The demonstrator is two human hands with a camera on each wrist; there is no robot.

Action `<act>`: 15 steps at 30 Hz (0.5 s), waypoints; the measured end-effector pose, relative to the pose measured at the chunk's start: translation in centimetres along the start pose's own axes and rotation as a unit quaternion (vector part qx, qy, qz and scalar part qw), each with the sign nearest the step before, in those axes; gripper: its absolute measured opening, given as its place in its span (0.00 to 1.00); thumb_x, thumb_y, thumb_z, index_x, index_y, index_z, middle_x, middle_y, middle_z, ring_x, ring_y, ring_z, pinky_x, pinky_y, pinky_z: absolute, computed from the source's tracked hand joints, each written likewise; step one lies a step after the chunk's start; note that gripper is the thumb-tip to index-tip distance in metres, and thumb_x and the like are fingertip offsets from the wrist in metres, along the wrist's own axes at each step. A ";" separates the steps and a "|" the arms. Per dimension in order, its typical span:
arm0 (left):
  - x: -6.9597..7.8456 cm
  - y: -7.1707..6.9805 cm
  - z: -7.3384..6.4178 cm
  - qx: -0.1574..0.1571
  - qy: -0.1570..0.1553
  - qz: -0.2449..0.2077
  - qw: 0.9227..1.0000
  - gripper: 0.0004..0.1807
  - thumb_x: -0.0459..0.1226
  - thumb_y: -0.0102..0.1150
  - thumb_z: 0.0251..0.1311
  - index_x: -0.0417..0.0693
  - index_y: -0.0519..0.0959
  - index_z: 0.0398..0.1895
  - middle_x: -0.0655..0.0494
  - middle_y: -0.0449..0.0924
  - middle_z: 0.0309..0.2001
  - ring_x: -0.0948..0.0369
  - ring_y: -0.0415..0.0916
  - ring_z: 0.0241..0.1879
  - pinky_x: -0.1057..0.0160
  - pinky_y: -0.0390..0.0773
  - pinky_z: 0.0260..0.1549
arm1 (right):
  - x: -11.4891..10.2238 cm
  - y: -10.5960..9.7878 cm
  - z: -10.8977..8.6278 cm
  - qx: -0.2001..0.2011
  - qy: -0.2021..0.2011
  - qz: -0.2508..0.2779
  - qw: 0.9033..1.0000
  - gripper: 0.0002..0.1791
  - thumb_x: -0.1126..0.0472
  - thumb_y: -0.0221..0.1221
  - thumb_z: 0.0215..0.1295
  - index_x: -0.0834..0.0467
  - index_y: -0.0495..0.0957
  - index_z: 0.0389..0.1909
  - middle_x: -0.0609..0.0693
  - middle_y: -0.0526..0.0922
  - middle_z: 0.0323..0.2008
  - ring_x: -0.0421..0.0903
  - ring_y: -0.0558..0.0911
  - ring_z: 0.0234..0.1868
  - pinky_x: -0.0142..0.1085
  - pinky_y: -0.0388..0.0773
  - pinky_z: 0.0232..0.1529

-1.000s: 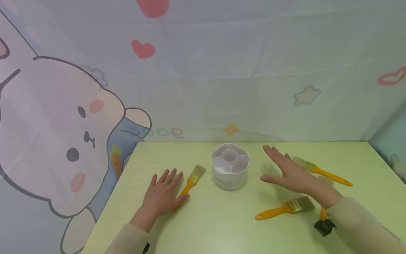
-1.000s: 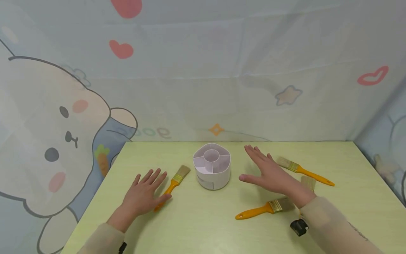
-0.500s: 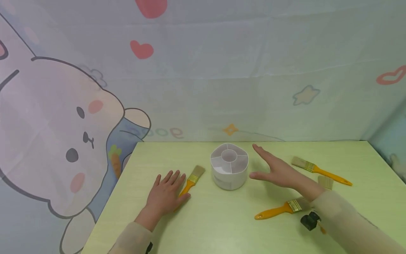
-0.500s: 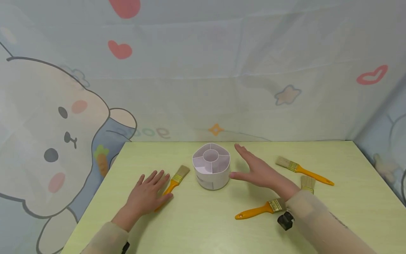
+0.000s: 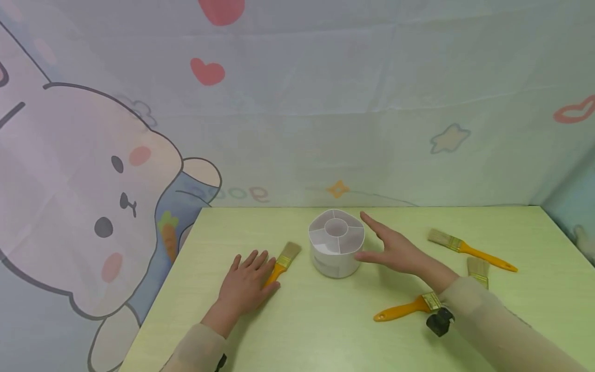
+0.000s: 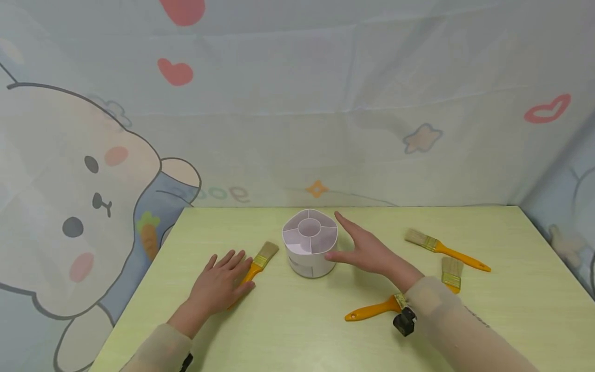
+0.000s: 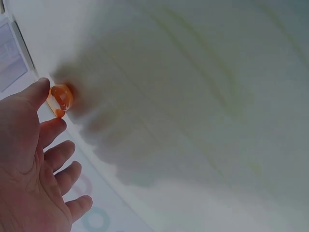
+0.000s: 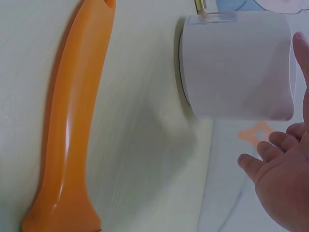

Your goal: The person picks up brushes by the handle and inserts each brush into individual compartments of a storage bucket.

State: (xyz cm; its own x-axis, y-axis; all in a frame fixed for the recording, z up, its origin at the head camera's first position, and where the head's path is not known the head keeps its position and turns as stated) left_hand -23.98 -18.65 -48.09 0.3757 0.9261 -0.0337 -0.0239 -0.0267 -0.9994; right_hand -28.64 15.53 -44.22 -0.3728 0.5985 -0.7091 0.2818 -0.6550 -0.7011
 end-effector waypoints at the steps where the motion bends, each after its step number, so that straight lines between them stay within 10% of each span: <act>1: 0.0 0.0 0.0 0.001 0.001 -0.003 1.000 0.34 0.58 0.58 0.76 0.51 0.74 0.77 0.47 0.69 0.79 0.45 0.63 0.79 0.33 0.61 0.78 | 0.0 0.0 0.1 0.000 0.000 0.002 1.000 0.58 0.40 0.71 0.69 0.52 0.46 0.88 0.59 0.51 0.86 0.67 0.56 0.83 0.68 0.59 0.79; 15: 0.0 0.2 0.4 0.017 0.015 -0.040 0.999 0.28 0.50 0.62 0.76 0.49 0.77 0.74 0.48 0.73 0.76 0.44 0.66 0.78 0.34 0.61 0.78 | 0.3 0.7 0.7 0.001 -0.012 0.044 0.999 0.58 0.47 0.72 0.69 0.57 0.46 0.87 0.61 0.51 0.85 0.69 0.62 0.80 0.62 0.63 0.79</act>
State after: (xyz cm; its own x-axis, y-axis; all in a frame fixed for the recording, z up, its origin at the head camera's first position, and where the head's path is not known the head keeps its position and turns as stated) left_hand -24.39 -18.45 -48.27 0.4062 0.9127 0.0454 -0.0245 0.0605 -0.9979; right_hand -29.19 14.90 -44.89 -0.3674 0.5276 -0.7659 0.3125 -0.7056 -0.6360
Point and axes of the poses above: each hand's wrist, its own z-axis towards the middle knuckle, its own y-axis out of the palm, x = y × z, the point moved 6 cm from there along z, towards the middle knuckle
